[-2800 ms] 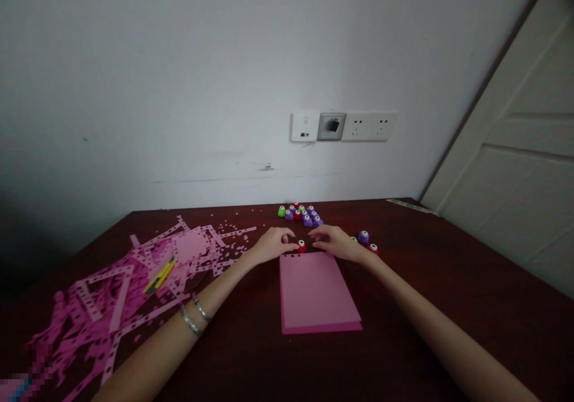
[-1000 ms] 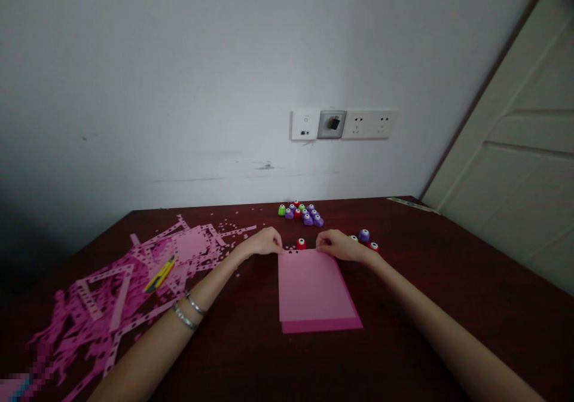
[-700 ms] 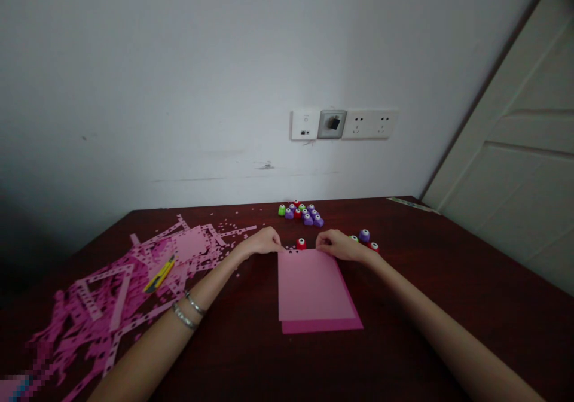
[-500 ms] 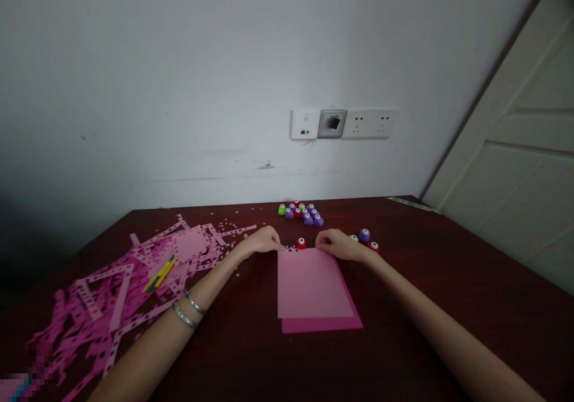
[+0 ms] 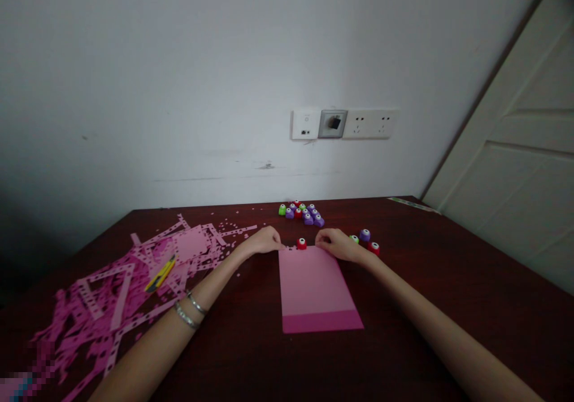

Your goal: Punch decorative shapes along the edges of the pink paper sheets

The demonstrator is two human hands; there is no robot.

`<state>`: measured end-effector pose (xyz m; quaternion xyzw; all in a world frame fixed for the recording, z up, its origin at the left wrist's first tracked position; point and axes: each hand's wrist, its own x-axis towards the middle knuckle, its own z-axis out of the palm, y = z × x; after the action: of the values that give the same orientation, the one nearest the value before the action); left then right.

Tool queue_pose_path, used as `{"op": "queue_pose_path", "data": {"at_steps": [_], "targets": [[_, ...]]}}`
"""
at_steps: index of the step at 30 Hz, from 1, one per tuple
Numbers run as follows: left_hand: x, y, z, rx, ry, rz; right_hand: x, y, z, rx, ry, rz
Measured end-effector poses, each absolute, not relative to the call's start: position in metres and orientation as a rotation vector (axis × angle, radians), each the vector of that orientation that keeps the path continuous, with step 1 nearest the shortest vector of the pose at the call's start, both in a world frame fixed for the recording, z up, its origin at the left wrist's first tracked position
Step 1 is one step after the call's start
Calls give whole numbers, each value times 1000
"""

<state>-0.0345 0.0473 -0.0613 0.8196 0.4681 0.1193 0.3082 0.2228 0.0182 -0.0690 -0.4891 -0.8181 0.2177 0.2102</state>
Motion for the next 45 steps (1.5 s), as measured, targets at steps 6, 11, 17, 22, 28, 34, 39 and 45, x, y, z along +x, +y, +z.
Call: {"op": "queue_pose_path", "data": {"at_steps": [6,11,17,22,28,34,39,45], "targets": [[-35,48,-61,2162,1240,314,222,18,-70,-1336,-2266,572],[-35,48,-61,2155,1256,307,220,15,-68,-1335,-2250,573],[-35,45,-57,2162,1256,288,218,13,-66,-1341,-2232,572],[-36,44,-53,2165,1247,272,219,14,-68,-1323,-2230,595],[-36,44,-51,2161,1247,274,219,17,-71,-1320,-2214,616],[-36,43,-51,2162,1249,276,219,16,-70,-1327,-2202,597],[-36,43,-52,2157,1246,283,219,16,-71,-1301,-2201,584],[-36,43,-51,2154,1261,291,219,15,-72,-1297,-2185,585]]}}
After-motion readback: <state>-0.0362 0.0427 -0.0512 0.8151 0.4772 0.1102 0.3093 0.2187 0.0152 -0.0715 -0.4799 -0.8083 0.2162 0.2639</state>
